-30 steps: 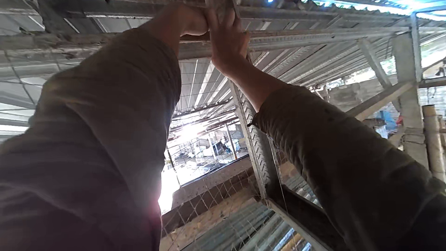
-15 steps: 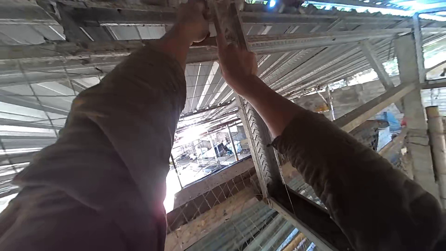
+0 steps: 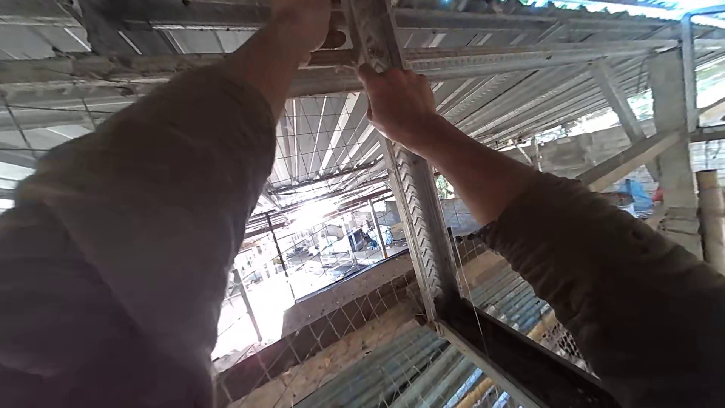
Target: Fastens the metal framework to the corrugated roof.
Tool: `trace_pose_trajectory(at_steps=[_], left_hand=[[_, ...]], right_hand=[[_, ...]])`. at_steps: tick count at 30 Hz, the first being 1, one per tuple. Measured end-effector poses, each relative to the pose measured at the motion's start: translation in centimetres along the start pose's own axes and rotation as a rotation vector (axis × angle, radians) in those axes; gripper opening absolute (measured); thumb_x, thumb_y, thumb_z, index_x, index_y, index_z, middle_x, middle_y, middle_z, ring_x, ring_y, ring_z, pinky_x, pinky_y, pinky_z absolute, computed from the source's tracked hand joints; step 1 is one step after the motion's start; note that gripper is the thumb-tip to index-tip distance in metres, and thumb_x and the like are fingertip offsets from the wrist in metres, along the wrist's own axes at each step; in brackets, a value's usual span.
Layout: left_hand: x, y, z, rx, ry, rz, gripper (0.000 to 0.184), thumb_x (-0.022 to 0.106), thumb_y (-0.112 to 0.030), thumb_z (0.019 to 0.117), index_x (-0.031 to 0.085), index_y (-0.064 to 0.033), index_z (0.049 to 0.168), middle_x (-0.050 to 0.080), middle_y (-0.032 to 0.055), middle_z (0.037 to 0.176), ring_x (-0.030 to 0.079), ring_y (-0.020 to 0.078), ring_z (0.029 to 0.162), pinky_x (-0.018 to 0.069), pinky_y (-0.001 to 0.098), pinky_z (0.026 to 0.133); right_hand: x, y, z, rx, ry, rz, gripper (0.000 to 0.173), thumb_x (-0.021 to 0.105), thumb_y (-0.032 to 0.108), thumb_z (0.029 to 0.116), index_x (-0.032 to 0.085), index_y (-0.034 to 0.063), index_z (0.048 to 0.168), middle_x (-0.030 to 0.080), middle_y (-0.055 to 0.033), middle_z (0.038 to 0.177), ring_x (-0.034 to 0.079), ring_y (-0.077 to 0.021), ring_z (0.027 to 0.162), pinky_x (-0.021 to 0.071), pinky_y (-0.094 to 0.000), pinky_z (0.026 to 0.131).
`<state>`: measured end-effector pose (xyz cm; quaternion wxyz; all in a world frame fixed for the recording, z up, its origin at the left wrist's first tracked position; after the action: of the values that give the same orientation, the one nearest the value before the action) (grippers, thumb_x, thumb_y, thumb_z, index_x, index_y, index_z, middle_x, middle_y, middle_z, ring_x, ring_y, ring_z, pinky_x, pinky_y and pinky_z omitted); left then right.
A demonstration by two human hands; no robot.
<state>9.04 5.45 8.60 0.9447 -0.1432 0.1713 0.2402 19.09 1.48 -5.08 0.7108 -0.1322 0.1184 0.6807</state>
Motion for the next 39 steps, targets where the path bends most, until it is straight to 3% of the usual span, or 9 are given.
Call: trace_pose_trajectory(at_steps=[3, 7, 14, 18, 24, 29, 34, 37, 39], left_hand=[[-0.5, 0.5, -0.3, 0.021, 0.022, -0.234, 0.021, 0.042, -0.015, 0.111, 0.059, -0.0028, 0.106, 0.061, 0.0019, 0.086, 0.069, 0.0074, 0.074, 0.0614, 0.0237, 0.074], [-1.4, 1.4, -1.2, 0.154, 0.138, -0.343, 0.016, 0.046, -0.012, 0.1098, 0.058, -0.0056, 0.101, 0.062, 0.0007, 0.083, 0.07, 0.0112, 0.075, 0.063, 0.0271, 0.077], [-1.6, -0.4, -3.0, 0.438, 0.315, 0.199, 0.022, 0.057, -0.017, 0.105, 0.065, -0.0028, 0.119, 0.069, 0.0052, 0.101, 0.067, 0.0058, 0.081, 0.0575, 0.0263, 0.08], [-1.2, -0.9, -3.1, 0.614, 0.414, 0.365, 0.014, 0.061, -0.011, 0.102, 0.068, -0.0007, 0.108, 0.064, 0.0116, 0.103, 0.066, 0.0119, 0.079, 0.0588, 0.0289, 0.075], [-1.4, -1.6, -3.6, 0.582, 0.464, 0.356, 0.018, 0.058, -0.009, 0.1041, 0.065, 0.0003, 0.118, 0.066, 0.011, 0.105, 0.069, 0.0104, 0.083, 0.0598, 0.0269, 0.079], [-1.6, -1.4, -4.0, 0.564, 0.444, 0.416, 0.016, 0.057, -0.012, 0.1045, 0.07, -0.0032, 0.106, 0.07, 0.0047, 0.095, 0.067, 0.0063, 0.079, 0.057, 0.0268, 0.08], [-1.9, -0.9, -4.2, 0.51, 0.384, 0.324, 0.018, 0.055, -0.012, 0.1056, 0.07, -0.0019, 0.11, 0.068, 0.0057, 0.095, 0.066, 0.0047, 0.079, 0.0572, 0.0231, 0.078], [-2.3, -0.5, -4.2, 0.469, 0.384, 0.249, 0.019, 0.056, -0.013, 0.1056, 0.069, -0.0004, 0.113, 0.068, 0.0075, 0.101, 0.068, 0.0054, 0.084, 0.0585, 0.0236, 0.083], [-2.2, -0.6, -4.1, 0.466, 0.388, 0.22, 0.018, 0.057, -0.012, 0.105, 0.069, -0.0007, 0.113, 0.07, 0.0064, 0.1, 0.07, 0.0043, 0.084, 0.0592, 0.0233, 0.083]], right_hand=[[0.1, -0.2, 0.1, -0.004, 0.009, -0.007, 0.032, 0.046, 0.012, 0.1028, 0.058, 0.0111, 0.133, 0.071, -0.0182, 0.105, 0.07, -0.0401, 0.1, 0.053, -0.0549, 0.073], [0.2, -0.3, 0.2, -0.012, 0.028, 0.002, 0.029, 0.047, 0.013, 0.1032, 0.059, 0.0113, 0.129, 0.07, -0.0175, 0.106, 0.069, -0.0394, 0.101, 0.0531, -0.0542, 0.073], [-0.9, -1.1, 0.1, 0.037, 0.009, 0.155, 0.034, 0.042, 0.021, 0.1072, 0.061, 0.0105, 0.133, 0.068, -0.0208, 0.116, 0.067, -0.0422, 0.107, 0.0527, -0.0601, 0.081], [-3.2, -2.0, 0.3, 0.082, 0.01, 0.316, 0.026, 0.047, 0.021, 0.1059, 0.065, 0.0058, 0.117, 0.067, -0.0163, 0.109, 0.067, -0.0335, 0.101, 0.053, -0.0556, 0.081], [-5.3, -2.5, 1.3, 0.073, -0.003, 0.346, 0.024, 0.05, 0.02, 0.1043, 0.068, 0.0055, 0.113, 0.067, -0.0125, 0.107, 0.065, -0.026, 0.102, 0.0519, -0.0487, 0.085], [-6.7, -0.9, 1.7, 0.098, 0.0, 0.393, 0.021, 0.057, 0.02, 0.1009, 0.069, 0.0065, 0.112, 0.068, -0.0097, 0.105, 0.065, -0.0218, 0.101, 0.0514, -0.0456, 0.086], [-5.9, -2.2, 2.6, 0.129, -0.005, 0.719, 0.035, 0.042, 0.029, 0.1098, 0.069, 0.0076, 0.111, 0.063, -0.0035, 0.088, 0.06, -0.0104, 0.071, 0.052, -0.032, 0.067], [-5.0, -3.9, 3.2, 0.18, -0.017, 0.784, 0.031, 0.046, 0.025, 0.1066, 0.065, 0.0088, 0.125, 0.066, -0.0086, 0.105, 0.066, -0.0166, 0.085, 0.0566, -0.0384, 0.077], [-4.2, -4.1, 3.3, 0.126, -0.023, 0.698, 0.026, 0.058, 0.022, 0.1007, 0.067, 0.0061, 0.12, 0.068, -0.0108, 0.104, 0.067, -0.0183, 0.085, 0.0565, -0.0411, 0.079]])
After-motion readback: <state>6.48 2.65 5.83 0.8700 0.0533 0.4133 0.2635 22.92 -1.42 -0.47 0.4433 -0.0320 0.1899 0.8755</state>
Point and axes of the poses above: each hand's wrist, its own z-axis towards the middle knuckle, its own x-axis out of the palm, y = z × x, the point moved 2 cm from there along z, towards the middle knuckle
